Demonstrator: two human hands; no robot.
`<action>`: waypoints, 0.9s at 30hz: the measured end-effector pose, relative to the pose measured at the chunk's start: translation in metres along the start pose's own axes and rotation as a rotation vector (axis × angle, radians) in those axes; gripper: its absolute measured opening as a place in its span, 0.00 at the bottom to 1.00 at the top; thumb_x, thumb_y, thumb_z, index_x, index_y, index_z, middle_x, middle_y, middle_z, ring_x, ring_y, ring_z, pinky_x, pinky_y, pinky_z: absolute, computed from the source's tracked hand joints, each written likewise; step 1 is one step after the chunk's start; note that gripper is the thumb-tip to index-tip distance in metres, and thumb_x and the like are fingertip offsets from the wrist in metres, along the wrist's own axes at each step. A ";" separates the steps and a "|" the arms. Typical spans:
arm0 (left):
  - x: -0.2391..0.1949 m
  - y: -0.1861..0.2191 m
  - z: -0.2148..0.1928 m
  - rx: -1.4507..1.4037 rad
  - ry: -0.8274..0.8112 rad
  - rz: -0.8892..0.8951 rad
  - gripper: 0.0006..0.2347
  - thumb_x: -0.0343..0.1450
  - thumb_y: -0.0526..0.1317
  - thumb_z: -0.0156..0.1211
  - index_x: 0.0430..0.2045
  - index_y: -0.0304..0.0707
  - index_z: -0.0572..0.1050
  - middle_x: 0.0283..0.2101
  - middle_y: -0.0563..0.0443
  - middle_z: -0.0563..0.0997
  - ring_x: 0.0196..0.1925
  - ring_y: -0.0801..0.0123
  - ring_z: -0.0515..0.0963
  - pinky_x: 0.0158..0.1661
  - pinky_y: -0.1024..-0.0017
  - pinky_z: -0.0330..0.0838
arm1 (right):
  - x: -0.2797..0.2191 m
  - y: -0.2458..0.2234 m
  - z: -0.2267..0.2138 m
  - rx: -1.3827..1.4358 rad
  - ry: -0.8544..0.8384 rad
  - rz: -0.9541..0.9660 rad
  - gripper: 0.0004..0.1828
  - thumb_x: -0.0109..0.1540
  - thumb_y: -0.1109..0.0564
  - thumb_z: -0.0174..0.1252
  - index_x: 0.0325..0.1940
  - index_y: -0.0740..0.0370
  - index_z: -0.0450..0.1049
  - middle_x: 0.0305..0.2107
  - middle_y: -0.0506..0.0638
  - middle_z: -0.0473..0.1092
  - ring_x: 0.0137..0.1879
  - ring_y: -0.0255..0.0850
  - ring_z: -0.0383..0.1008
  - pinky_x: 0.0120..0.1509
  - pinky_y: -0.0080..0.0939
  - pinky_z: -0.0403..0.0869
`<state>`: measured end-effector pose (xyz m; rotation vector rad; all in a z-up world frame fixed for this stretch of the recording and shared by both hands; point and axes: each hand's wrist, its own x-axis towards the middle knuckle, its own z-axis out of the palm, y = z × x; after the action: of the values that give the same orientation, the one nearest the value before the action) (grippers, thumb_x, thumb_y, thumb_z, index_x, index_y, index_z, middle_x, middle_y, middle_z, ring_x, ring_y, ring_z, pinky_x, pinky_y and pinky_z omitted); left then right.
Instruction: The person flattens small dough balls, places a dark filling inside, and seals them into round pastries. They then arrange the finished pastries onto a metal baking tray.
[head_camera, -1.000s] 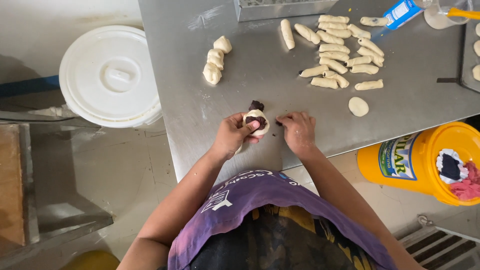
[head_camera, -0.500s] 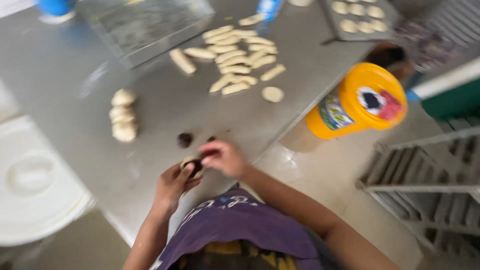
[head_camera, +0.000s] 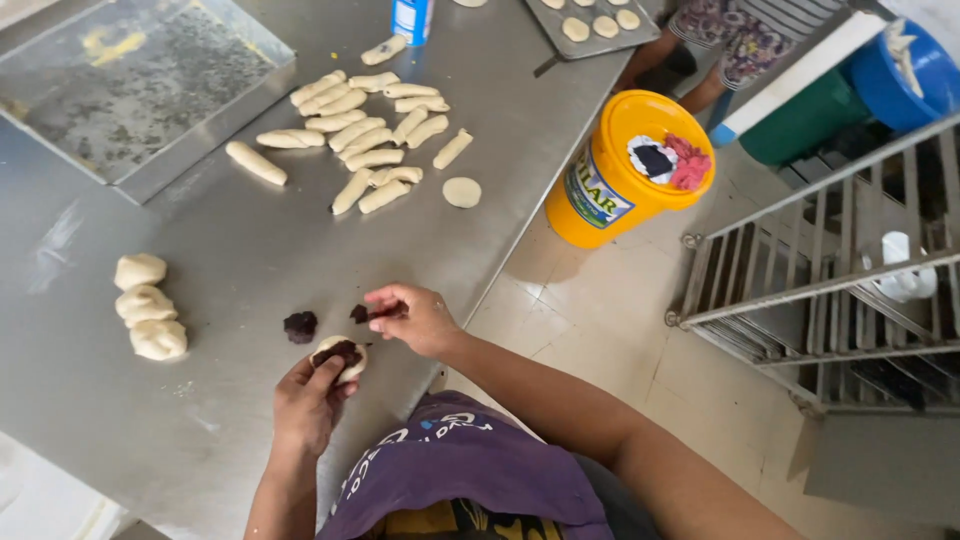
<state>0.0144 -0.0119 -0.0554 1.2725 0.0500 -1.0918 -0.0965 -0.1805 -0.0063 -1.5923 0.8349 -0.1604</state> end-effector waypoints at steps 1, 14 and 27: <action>-0.001 0.004 -0.005 -0.031 0.030 0.046 0.11 0.71 0.31 0.61 0.46 0.23 0.78 0.40 0.38 0.84 0.33 0.62 0.82 0.31 0.77 0.76 | 0.008 0.002 0.003 -0.016 0.081 -0.028 0.24 0.59 0.64 0.66 0.60 0.55 0.77 0.42 0.50 0.77 0.42 0.34 0.75 0.48 0.32 0.83; -0.036 0.010 -0.006 -0.200 -0.084 0.150 0.21 0.70 0.32 0.66 0.56 0.18 0.70 0.42 0.29 0.75 0.39 0.42 0.84 0.39 0.52 0.85 | 0.012 0.029 0.018 -0.042 -0.192 -0.231 0.19 0.68 0.52 0.62 0.60 0.64 0.76 0.52 0.59 0.76 0.56 0.43 0.76 0.62 0.44 0.75; -0.059 0.019 0.018 0.152 -0.064 0.258 0.22 0.69 0.37 0.72 0.53 0.22 0.73 0.34 0.32 0.81 0.29 0.59 0.86 0.31 0.67 0.87 | -0.031 0.043 -0.004 -0.473 0.009 -0.836 0.29 0.55 0.54 0.76 0.60 0.54 0.79 0.42 0.49 0.72 0.38 0.40 0.79 0.40 0.35 0.80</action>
<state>-0.0131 0.0092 -0.0006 1.3362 -0.2437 -0.9248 -0.1394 -0.1644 -0.0338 -2.3197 0.1605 -0.5956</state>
